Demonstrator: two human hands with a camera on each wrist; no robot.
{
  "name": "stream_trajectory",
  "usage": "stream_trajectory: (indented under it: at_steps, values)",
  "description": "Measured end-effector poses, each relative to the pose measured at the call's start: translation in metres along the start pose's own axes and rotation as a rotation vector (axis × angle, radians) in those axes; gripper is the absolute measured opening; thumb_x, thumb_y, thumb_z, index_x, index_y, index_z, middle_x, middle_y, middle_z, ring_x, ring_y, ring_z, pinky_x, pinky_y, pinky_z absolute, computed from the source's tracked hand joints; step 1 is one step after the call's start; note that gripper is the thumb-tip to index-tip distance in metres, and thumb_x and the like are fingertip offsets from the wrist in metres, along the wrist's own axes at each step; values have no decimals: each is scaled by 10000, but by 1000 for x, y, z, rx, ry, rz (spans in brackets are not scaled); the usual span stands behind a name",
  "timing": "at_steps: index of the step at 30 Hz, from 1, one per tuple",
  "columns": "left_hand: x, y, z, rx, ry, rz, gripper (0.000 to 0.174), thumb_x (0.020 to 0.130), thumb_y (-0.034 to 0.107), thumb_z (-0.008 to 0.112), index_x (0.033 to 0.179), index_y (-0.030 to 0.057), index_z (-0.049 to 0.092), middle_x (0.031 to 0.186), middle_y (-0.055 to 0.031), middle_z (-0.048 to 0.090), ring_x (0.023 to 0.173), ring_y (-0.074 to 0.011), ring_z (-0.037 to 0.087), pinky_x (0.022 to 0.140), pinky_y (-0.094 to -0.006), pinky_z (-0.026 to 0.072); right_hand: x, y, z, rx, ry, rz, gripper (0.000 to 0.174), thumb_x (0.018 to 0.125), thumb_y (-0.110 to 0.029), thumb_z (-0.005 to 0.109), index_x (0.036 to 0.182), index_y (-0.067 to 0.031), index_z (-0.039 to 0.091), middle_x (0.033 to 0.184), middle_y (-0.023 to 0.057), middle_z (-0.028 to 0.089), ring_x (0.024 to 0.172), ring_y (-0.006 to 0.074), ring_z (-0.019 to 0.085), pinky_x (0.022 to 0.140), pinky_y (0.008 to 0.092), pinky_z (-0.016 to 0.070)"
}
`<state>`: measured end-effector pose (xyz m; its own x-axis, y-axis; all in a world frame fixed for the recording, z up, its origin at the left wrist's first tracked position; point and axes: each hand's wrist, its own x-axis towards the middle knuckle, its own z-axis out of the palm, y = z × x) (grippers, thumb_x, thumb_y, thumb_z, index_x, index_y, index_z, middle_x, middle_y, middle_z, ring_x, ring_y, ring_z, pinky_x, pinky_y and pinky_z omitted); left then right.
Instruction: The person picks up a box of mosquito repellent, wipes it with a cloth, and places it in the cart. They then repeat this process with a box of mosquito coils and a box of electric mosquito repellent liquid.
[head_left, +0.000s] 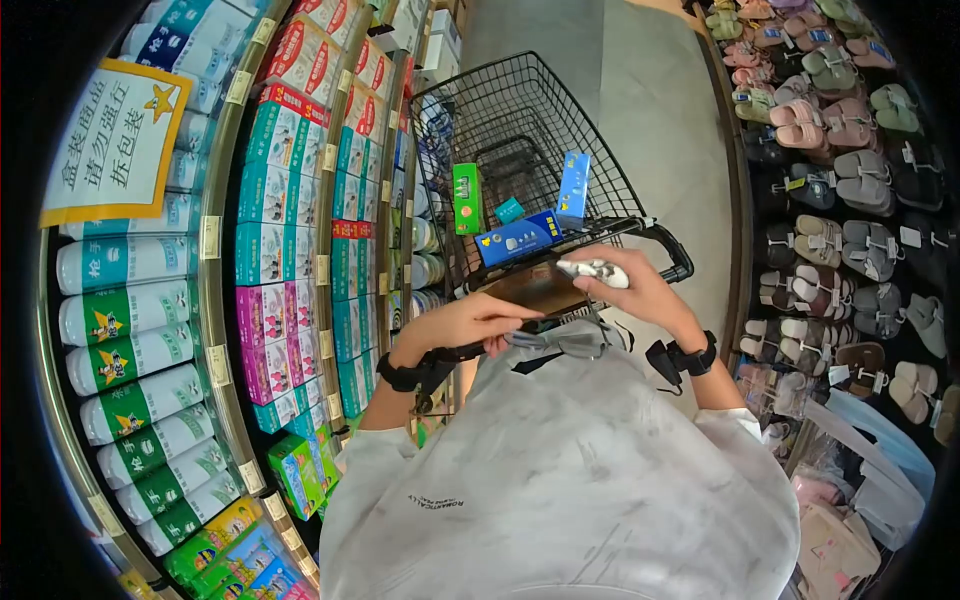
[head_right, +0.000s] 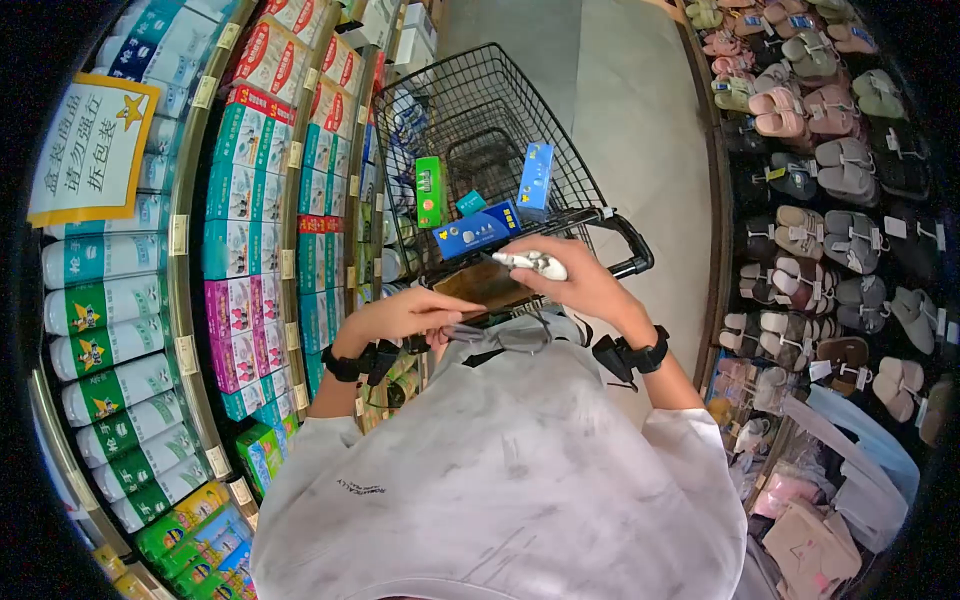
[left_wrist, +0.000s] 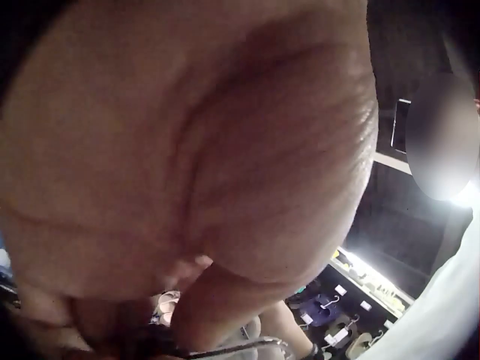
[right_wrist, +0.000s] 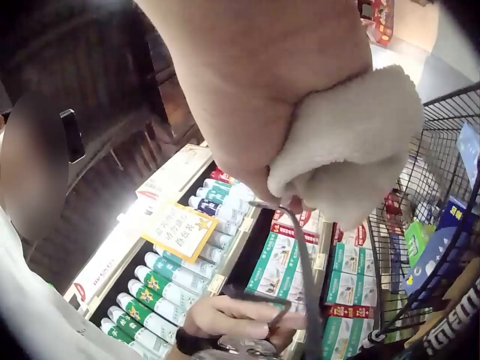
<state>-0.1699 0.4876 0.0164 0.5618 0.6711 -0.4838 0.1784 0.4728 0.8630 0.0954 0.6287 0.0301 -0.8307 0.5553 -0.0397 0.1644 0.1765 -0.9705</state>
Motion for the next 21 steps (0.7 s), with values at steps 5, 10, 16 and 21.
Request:
stream_trajectory:
  at_steps: [5, 10, 16, 21]
  values:
    - [-11, 4, -5, -190, 346, 15, 346, 1030, 164, 573, 1350, 43, 625, 838, -63, 707, 635, -93, 652, 572, -212, 512, -15, 8, -14, 250, -8, 223, 333, 959, -149, 689, 1266, -30, 643, 1112, 34, 692, 952, 102, 640, 834, 271, 530]
    - [-8, 13, 0, -249, 370, 10, 338, 1021, 174, 595, 1329, 46, 643, 847, -69, 720, 585, -81, 635, 517, -198, 485, -20, 12, -8, 414, 29, 287, 329, 969, -151, 677, 1264, -12, 636, 1024, 45, 692, 878, 91, 646, 713, 251, 545]
    - [-7, 16, -7, -165, 148, -80, 313, 1021, 145, 588, 1302, 29, 664, 784, -59, 709, 567, -70, 601, 528, -221, 456, -19, 6, -17, 447, -71, 340, 296, 958, -130, 685, 1233, -20, 673, 972, 33, 697, 790, 93, 659, 690, 248, 548]
    - [2, 18, -13, -217, 60, -96, 406, 1025, 148, 570, 1418, 45, 567, 806, -89, 718, 601, -70, 604, 564, -225, 473, -18, 20, -33, 336, -264, 263, 286, 942, -133, 688, 1211, -36, 704, 931, 43, 720, 748, 100, 666, 694, 268, 544]
